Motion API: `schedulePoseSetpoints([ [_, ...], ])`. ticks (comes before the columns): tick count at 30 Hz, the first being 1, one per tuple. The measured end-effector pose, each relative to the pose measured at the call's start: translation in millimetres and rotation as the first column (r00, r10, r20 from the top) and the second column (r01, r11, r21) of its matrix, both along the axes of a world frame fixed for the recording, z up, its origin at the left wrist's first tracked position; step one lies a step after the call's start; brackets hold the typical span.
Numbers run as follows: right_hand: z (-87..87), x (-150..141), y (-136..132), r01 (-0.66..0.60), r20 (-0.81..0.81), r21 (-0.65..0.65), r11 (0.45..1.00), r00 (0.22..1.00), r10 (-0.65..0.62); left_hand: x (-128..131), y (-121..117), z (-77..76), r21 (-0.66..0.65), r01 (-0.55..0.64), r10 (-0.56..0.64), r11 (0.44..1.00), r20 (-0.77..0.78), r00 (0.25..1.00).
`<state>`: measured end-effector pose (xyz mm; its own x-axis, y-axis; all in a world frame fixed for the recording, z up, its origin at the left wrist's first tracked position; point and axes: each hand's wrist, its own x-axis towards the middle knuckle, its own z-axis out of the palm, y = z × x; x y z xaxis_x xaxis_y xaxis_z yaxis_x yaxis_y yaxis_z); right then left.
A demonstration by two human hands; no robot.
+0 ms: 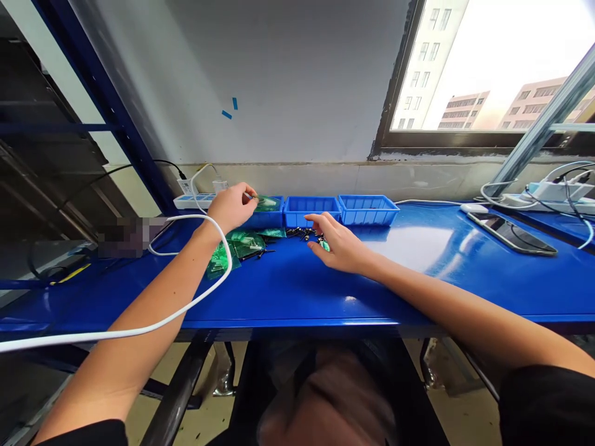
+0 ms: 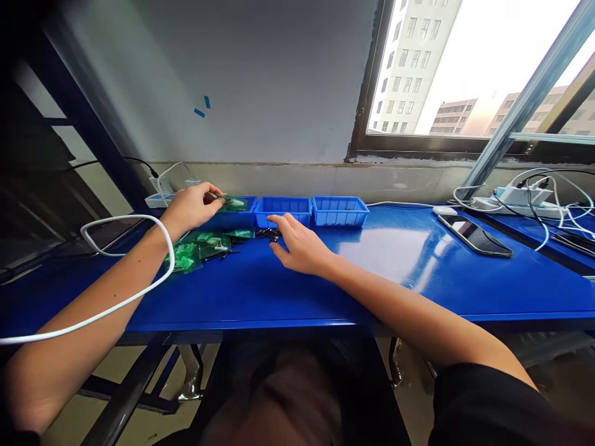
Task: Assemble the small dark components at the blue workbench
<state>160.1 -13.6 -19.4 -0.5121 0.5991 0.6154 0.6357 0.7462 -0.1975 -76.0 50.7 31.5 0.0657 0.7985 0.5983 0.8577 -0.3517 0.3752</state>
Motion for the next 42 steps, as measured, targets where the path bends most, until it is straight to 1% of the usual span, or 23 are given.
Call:
schedulePoseSetpoints([
  [3,1.8,0.1,-1.4,-0.012,0.026,-0.040,0.999,1.000,0.013,1.5,-0.7,-1.0,-0.119,-0.090,0.080,0.989,-0.082,0.993],
  [6,3.7,-0.2,-2.8,-0.017,0.052,-0.079,0.997,0.998,0.021,5.2,-1.9,-2.2,-0.122,-0.180,0.174,0.976,-0.054,0.983],
  [8,4.7,-0.3,-3.6,-0.008,0.072,-0.095,0.995,0.997,0.015,7.0,-0.5,-4.7,-0.112,-0.193,0.192,0.975,-0.024,0.981],
  [9,5.1,-0.3,-4.0,-0.003,0.082,-0.098,0.995,0.997,0.012,7.8,0.5,-6.1,-0.109,-0.181,0.180,0.977,-0.022,0.984],
  [11,5.5,-0.2,-4.7,0.002,0.097,-0.101,0.995,0.995,0.008,10.2,1.0,-8.1,-0.083,-0.114,0.111,0.990,-0.043,0.993],
  [13,5.6,-0.4,-5.3,0.004,0.108,-0.105,0.994,0.994,0.007,14.7,-2.7,-8.1,-0.012,-0.010,0.009,1.000,-0.071,0.997],
  [15,5.8,-0.9,-5.7,0.013,0.124,-0.118,0.993,0.992,0.002,21.7,-11.3,-6.5,0.061,0.093,-0.088,0.994,-0.079,0.993],
  [17,7.0,-1.5,-5.6,0.041,0.154,-0.130,0.991,0.988,-0.021,30.8,-22.8,-5.4,0.087,0.165,-0.158,0.982,-0.074,0.985],
  [19,10.1,-1.2,-4.7,0.093,0.198,-0.128,0.987,0.978,-0.066,40.9,-34.2,-6.5,0.061,0.234,-0.228,0.970,-0.098,0.969],
  [22,18.3,3.4,-2.4,0.193,0.265,-0.094,0.977,0.951,-0.162,55.2,-46.5,-12.1,-0.056,0.330,-0.335,0.942,-0.193,0.922],
  [25,28.9,13.5,-0.8,0.294,0.337,-0.070,0.953,0.906,-0.255,64.8,-51.9,-17.8,-0.152,0.344,-0.375,0.927,-0.291,0.880],
  [27,35.3,22.0,-0.8,0.350,0.423,-0.092,0.932,0.861,-0.282,67.4,-52.8,-19.5,-0.172,0.336,-0.375,0.926,-0.322,0.869],
  [29,40.1,29.9,-1.4,0.378,0.506,-0.137,0.916,0.821,-0.263,67.4,-52.5,-19.8,-0.172,0.344,-0.382,0.923,-0.320,0.867],
  [31,43.3,35.5,-2.0,0.377,0.564,-0.201,0.904,0.799,-0.208,66.2,-51.9,-19.8,-0.167,0.374,-0.408,0.912,-0.298,0.863],
  [35,46.7,37.2,-3.7,0.339,0.580,-0.306,0.890,0.807,-0.107,65.5,-52.8,-22.1,-0.198,0.458,-0.498,0.867,-0.271,0.824],
  [38,48.6,33.6,-5.4,0.341,0.592,-0.378,0.861,0.804,-0.058,68.4,-55.5,-26.0,-0.259,0.509,-0.571,0.821,-0.319,0.757],
  [40,49.4,31.6,-6.2,0.345,0.602,-0.415,0.842,0.798,-0.031,70.9,-57.3,-28.4,-0.307,0.545,-0.625,0.780,-0.369,0.688],
  [42,49.7,30.9,-6.3,0.337,0.598,-0.434,0.836,0.802,-0.013,72.6,-58.9,-29.4,-0.344,0.573,-0.668,0.744,-0.412,0.620],
])
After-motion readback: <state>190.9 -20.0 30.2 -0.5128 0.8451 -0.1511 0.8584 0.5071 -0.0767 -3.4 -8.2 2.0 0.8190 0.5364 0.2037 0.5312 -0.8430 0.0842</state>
